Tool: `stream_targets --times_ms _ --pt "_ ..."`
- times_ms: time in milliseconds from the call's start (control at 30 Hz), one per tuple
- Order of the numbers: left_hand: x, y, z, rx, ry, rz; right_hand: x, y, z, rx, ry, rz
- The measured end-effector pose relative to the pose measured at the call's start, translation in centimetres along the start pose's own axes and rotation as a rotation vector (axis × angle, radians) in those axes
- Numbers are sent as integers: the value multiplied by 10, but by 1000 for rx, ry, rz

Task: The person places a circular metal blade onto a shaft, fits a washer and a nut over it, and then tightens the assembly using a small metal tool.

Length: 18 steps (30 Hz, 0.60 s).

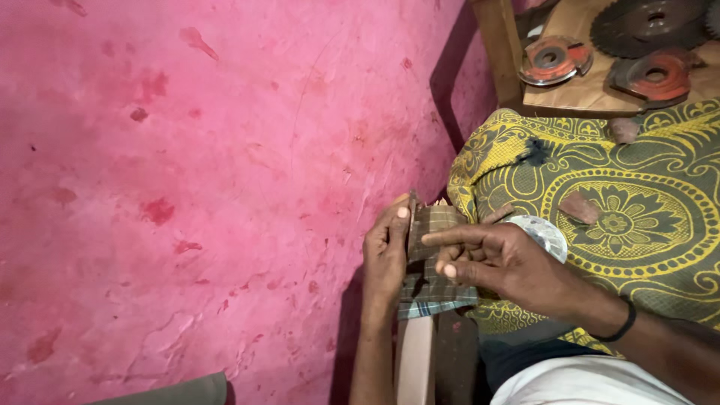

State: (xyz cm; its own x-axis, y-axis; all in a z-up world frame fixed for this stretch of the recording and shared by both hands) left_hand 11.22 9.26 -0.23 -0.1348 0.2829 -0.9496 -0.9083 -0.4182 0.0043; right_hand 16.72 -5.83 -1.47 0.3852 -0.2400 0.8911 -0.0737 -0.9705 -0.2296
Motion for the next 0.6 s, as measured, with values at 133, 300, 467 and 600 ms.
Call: stream_targets --times_ms 133,300,467,600 --pt "11 1 0 4 164 62 -9 -1 5 -56 0 -72" --pt "4 -1 -2 -4 95 -37 -14 -9 13 -133 134 -84" --pt "-24 12 -5 -91 -235 -154 -35 -17 12 -188 72 -153" --pt "-45 17 -7 -165 -370 -113 -42 -15 20 -287 34 -193"
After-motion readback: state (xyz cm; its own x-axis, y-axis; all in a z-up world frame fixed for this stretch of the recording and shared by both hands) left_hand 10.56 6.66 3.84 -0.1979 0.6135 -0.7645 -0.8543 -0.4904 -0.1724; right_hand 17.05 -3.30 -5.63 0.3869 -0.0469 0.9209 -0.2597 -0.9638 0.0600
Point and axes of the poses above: each hand's wrist, its own y-axis away from the middle knuckle, its own z-axis out of the back of the hand, x = y × z, the point moved 10 cm from there along -y, towards the middle knuckle, and after that the axes turned 15 degrees about x, right-handed, at the moved point
